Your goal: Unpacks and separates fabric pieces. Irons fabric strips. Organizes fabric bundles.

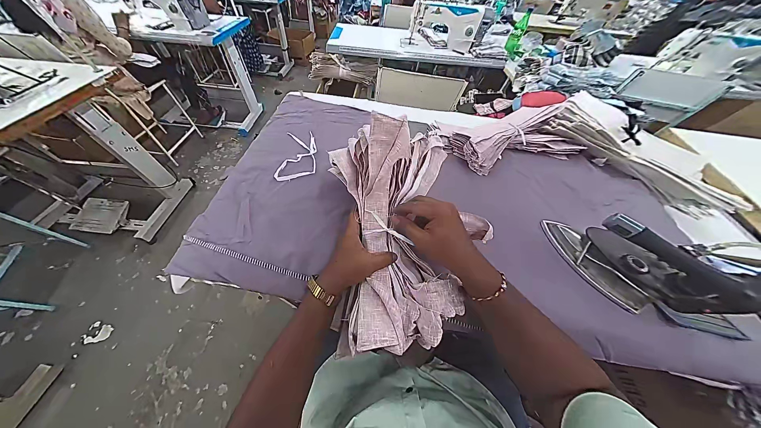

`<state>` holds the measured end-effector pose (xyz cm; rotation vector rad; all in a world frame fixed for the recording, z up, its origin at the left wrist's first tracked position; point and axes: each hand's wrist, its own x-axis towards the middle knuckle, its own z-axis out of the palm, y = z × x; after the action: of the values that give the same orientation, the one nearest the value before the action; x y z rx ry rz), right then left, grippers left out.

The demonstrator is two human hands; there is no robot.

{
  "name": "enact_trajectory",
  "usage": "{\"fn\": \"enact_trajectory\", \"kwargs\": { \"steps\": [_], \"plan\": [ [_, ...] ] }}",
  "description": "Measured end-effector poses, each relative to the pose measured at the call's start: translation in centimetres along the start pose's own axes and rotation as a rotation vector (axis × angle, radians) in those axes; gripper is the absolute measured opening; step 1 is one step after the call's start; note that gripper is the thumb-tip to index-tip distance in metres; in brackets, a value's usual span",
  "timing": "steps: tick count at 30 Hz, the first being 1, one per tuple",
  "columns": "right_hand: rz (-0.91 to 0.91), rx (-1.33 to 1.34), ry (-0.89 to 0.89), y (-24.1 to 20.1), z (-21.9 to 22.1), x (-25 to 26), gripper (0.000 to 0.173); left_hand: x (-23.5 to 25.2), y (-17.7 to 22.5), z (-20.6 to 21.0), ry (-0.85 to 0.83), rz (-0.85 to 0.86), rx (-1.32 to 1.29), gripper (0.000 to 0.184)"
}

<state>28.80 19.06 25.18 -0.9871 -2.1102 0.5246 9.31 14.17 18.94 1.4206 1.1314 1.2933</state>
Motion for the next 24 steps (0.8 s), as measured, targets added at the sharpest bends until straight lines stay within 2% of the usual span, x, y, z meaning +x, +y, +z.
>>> {"fn": "enact_trajectory", "kwargs": {
  "steps": [4, 8, 11, 14, 21, 24],
  "plan": [
    [0.057, -0.201, -0.158, -0.8, 1.7, 1.2, 0.022, -0.1, -0.1, 0.0, 0.000, 0.016, -0.002, 0.119],
    [0.157, 0.043, -0.202, -0.9, 1.6, 1.6, 0.019, -0.1, -0.4, -0.1, 0.015, 0.024, 0.015, 0.124],
    [0.247, 0.303, -0.183, -0.9, 0.9, 1.3, 0.017, -0.1, -0.2, -0.1, 0.019, 0.006, 0.012, 0.124],
    [0.267, 0.390, -0.135, -0.7, 0.6, 0.4, 0.017, 0.1, -0.2, -0.1, 0.014, -0.014, 0.033, 0.126],
    [0.112, 0.259, 0.019, 0.1, 0.8, -0.8, 0.013, 0.1, -0.5, -0.1, 0.017, -0.001, -0.012, 0.125],
    [0.107, 0.239, 0.088, 0.4, 1.2, -0.9, 0.011, 0.1, -0.5, -0.1, 0.016, -0.004, -0.009, 0.127]
  ]
}}
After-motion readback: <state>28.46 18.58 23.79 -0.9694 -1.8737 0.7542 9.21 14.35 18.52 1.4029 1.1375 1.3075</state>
